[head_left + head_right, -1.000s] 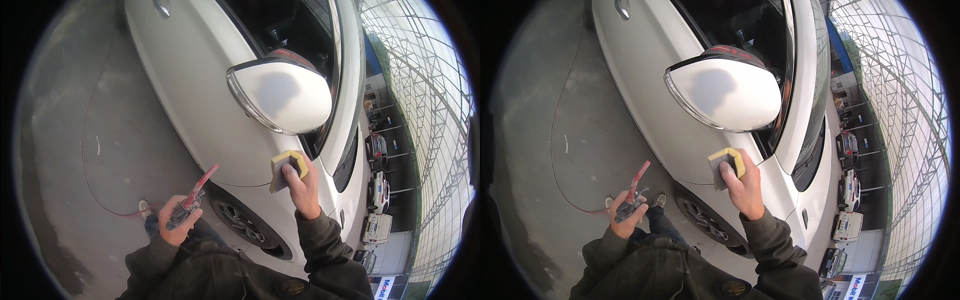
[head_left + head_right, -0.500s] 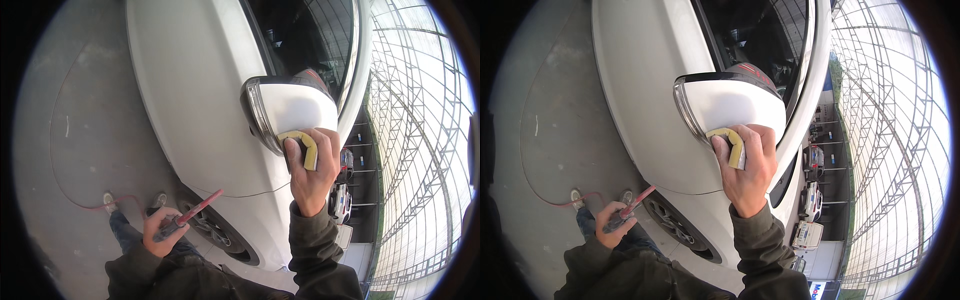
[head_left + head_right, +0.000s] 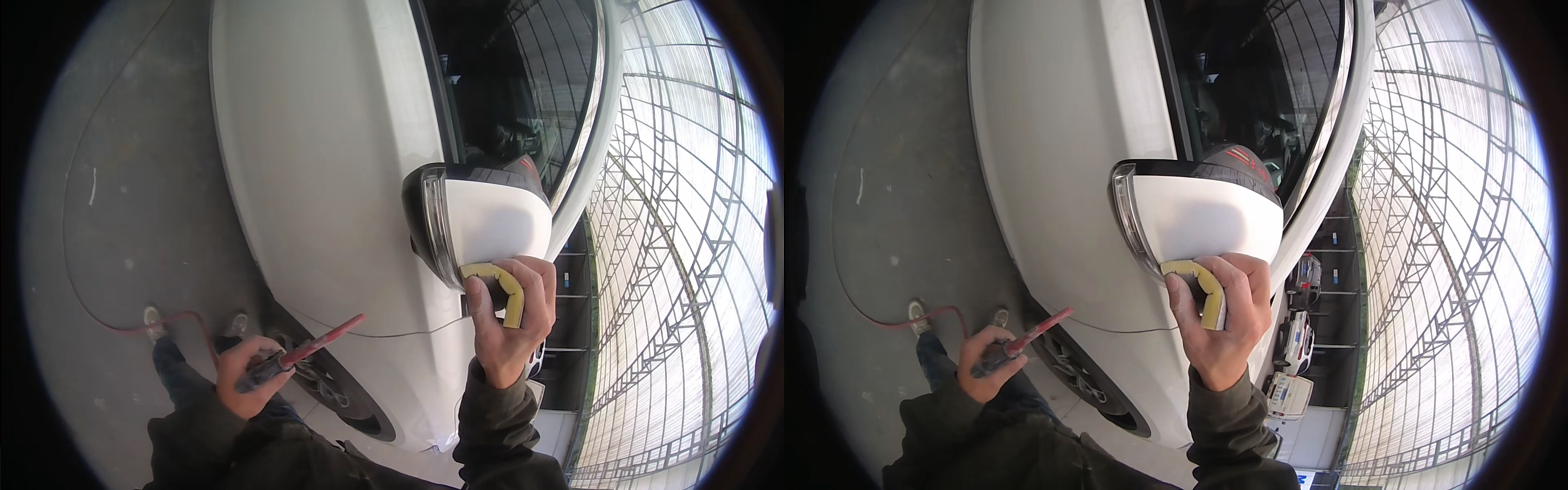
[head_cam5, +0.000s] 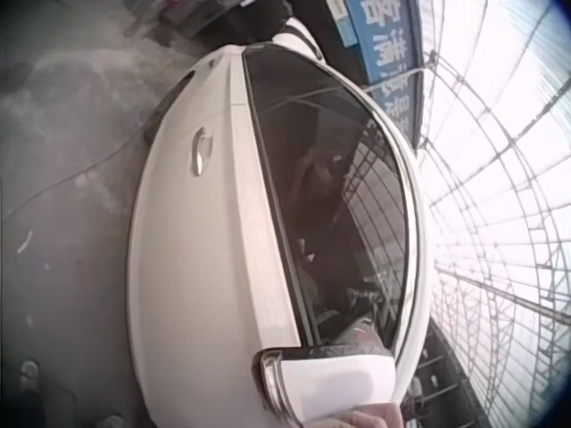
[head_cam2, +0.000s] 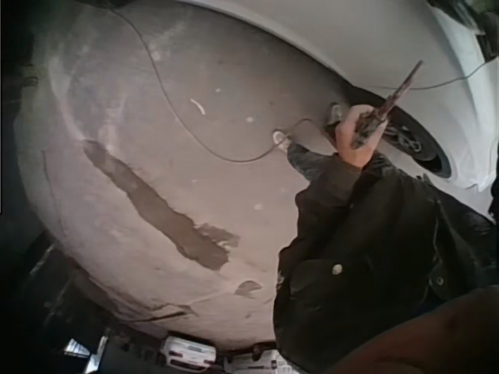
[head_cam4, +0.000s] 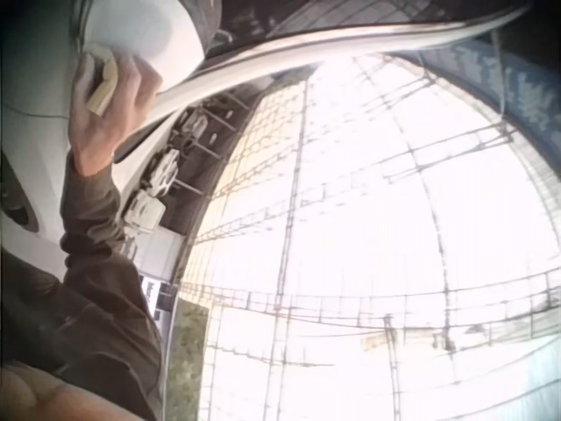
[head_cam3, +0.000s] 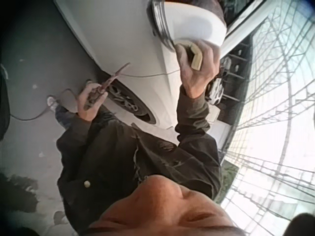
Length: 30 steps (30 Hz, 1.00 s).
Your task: The person walks to a white car and wipes the driver-side side mirror with a yellow sponge. The person repeatedly rubs the mirror housing and chrome trim while holding a red air hose in the other hand.
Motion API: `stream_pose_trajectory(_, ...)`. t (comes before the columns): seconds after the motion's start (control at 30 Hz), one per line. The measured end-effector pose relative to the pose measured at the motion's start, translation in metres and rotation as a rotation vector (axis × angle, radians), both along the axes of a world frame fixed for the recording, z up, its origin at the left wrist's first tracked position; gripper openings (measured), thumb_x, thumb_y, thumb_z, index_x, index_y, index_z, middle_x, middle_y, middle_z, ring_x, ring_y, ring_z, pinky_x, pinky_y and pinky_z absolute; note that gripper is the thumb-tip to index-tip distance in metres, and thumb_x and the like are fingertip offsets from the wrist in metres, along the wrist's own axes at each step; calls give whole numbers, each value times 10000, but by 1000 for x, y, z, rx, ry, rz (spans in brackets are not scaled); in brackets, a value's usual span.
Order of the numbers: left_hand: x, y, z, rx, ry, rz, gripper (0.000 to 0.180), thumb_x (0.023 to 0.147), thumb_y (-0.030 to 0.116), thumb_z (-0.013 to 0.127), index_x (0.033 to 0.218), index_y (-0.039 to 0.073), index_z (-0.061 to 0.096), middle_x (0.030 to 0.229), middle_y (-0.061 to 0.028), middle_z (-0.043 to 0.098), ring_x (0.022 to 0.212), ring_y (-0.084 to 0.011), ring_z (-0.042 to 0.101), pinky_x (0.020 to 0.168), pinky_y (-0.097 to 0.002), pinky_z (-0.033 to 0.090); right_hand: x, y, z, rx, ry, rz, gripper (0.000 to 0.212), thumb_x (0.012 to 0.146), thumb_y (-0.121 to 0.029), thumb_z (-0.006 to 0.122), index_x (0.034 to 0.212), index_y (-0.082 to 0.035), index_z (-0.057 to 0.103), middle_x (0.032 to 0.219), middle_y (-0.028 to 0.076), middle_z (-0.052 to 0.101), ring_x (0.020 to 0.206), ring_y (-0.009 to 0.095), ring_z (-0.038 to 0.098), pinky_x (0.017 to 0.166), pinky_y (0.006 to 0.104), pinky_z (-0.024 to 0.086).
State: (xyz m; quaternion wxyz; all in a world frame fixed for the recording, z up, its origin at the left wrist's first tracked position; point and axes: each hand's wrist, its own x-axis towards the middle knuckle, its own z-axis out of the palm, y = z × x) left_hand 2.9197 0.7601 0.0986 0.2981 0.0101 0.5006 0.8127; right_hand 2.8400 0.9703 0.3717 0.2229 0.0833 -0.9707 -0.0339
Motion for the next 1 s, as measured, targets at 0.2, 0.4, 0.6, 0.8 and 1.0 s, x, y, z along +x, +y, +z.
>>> stream_pose_trajectory(0.2, -1, 2, -5, 8, 2, 3, 281, 891, 38, 836, 1108, 14, 659, 917, -35, 699, 858, -96, 670, 772, -281, 527, -3, 3, -3, 43, 35, 44, 303, 749, -27, 931, 1000, -36, 761, 968, 93, 645, 838, 234, 656, 736, 350, 542)
stream_pose_trajectory(0.4, 1, 6, -12, -5, 62, 89, 313, 854, 39, 857, 1109, 20, 676, 856, -44, 707, 692, -85, 642, 648, -271, 506, -2, 10, -15, 108, 147, 92, 289, 755, -18, 931, 970, -46, 740, 928, 92, 650, 822, 233, 654, 716, 350, 528)
stream_pose_trajectory(0.6, 4, 9, -17, -40, 104, 146, 316, 847, 47, 860, 1104, 20, 678, 830, -46, 707, 674, -98, 647, 639, -274, 504, -1, 12, -19, 144, 182, 119, 323, 737, -7, 940, 956, -62, 710, 893, 87, 661, 792, 234, 650, 698, 346, 517)
stream_pose_trajectory(0.8, 2, 8, -15, -63, 95, 91, 311, 838, 49, 866, 1087, 21, 681, 821, -45, 706, 653, -97, 635, 619, -274, 494, 0, 7, -20, 160, 181, 128, 330, 733, 5, 934, 973, -66, 719, 898, 83, 678, 799, 234, 661, 711, 346, 532)
stream_pose_trajectory(1.0, 0, 6, -13, -45, 72, 71, 315, 837, 46, 866, 1090, 19, 679, 813, -49, 699, 648, -95, 629, 620, -277, 495, -5, 6, -14, 216, 147, 172, 344, 734, -10, 933, 1014, -66, 741, 921, 92, 711, 777, 226, 705, 670, 336, 556)
